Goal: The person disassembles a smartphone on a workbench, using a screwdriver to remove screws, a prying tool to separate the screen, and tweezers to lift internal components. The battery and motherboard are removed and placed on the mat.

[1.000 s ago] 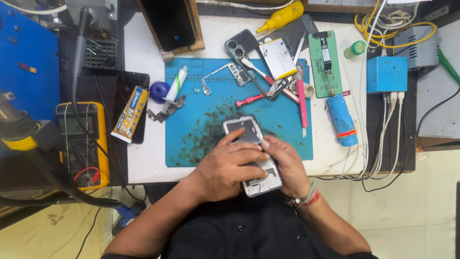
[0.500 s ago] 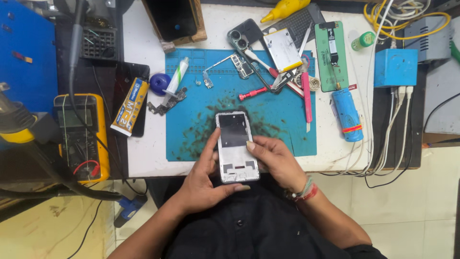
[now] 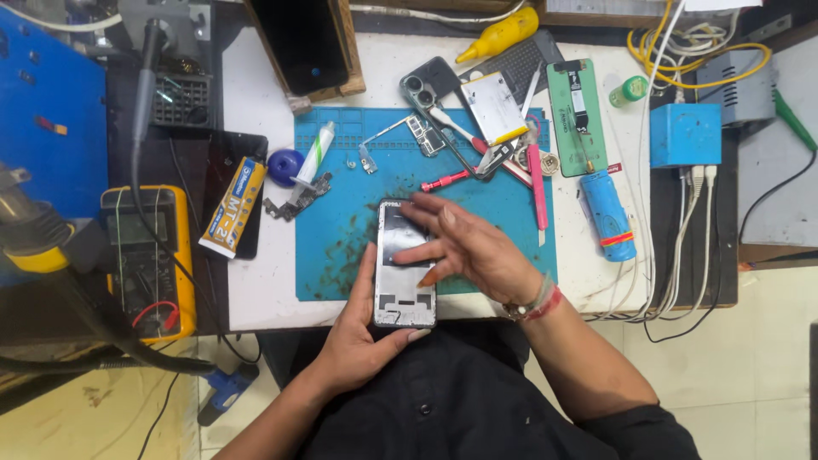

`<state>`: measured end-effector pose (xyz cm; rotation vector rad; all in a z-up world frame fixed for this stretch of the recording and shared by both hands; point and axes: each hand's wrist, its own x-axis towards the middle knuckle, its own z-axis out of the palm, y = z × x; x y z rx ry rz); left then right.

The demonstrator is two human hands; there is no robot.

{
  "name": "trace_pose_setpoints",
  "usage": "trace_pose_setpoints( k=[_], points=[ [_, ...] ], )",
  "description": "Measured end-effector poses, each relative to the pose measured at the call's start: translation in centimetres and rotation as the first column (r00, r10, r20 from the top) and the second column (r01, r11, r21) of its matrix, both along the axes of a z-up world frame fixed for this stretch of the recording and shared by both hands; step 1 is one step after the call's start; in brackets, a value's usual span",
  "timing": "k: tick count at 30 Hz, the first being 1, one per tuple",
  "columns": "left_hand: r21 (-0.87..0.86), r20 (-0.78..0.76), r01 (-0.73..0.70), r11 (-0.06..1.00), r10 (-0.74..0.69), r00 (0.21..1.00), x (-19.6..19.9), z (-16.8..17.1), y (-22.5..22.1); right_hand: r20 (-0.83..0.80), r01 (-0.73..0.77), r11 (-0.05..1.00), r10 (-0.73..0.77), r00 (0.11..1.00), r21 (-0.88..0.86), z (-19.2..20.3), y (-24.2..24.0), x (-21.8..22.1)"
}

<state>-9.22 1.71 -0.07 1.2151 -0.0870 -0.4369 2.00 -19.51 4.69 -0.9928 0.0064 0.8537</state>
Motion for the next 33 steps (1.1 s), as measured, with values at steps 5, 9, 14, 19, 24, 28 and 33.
trace_pose_setpoints(
  k=[5, 9, 14, 19, 24, 28, 33],
  points=[
    [-0.015, 0.034, 0.008, 1.0, -0.007, 0.999, 0.1, -0.1, 0.0, 0.227, 0.11, 0.921, -0.024, 0.974, -0.373, -0.2, -2.4, -2.9],
    [-0.066, 0.01, 0.009, 0.998, -0.008, 1.0, 0.4, -0.1, -0.2, 0.162, -0.041, 0.934, 0.104, 0.981, -0.356, 0.4, -5.3, -4.8],
    [-0.044, 0.062, -0.031, 0.999, 0.033, 0.998, 0.6, -0.1, -0.6, 0.771, 0.762, 0.163, 0.276, 0.575, -0.627, 0.0, -5.8, -2.4],
    [0.017, 0.086, -0.092, 0.996, 0.09, 0.992, 0.6, 0.0, -1.2, 0.703, 0.795, -0.046, 0.438, 0.561, -0.605, 0.1, -7.2, -0.7],
    [0.028, 0.112, -0.126, 0.992, 0.122, 0.986, 0.5, 0.3, -0.7, 0.794, 0.809, -0.013, 0.186, 0.579, -0.587, -1.3, -7.9, -1.3],
    [0.077, 0.113, -0.09, 0.993, 0.081, 0.99, 0.3, 0.4, 0.0, 0.6, 0.677, 0.621, -0.384, 0.702, -0.395, -3.4, -7.1, -1.4],
    [-0.029, 0.123, -0.054, 0.998, 0.057, 0.991, -0.3, 0.2, 1.2, 0.242, 0.394, 0.853, -0.325, 0.914, -0.342, -3.5, -1.9, -1.2]
  ],
)
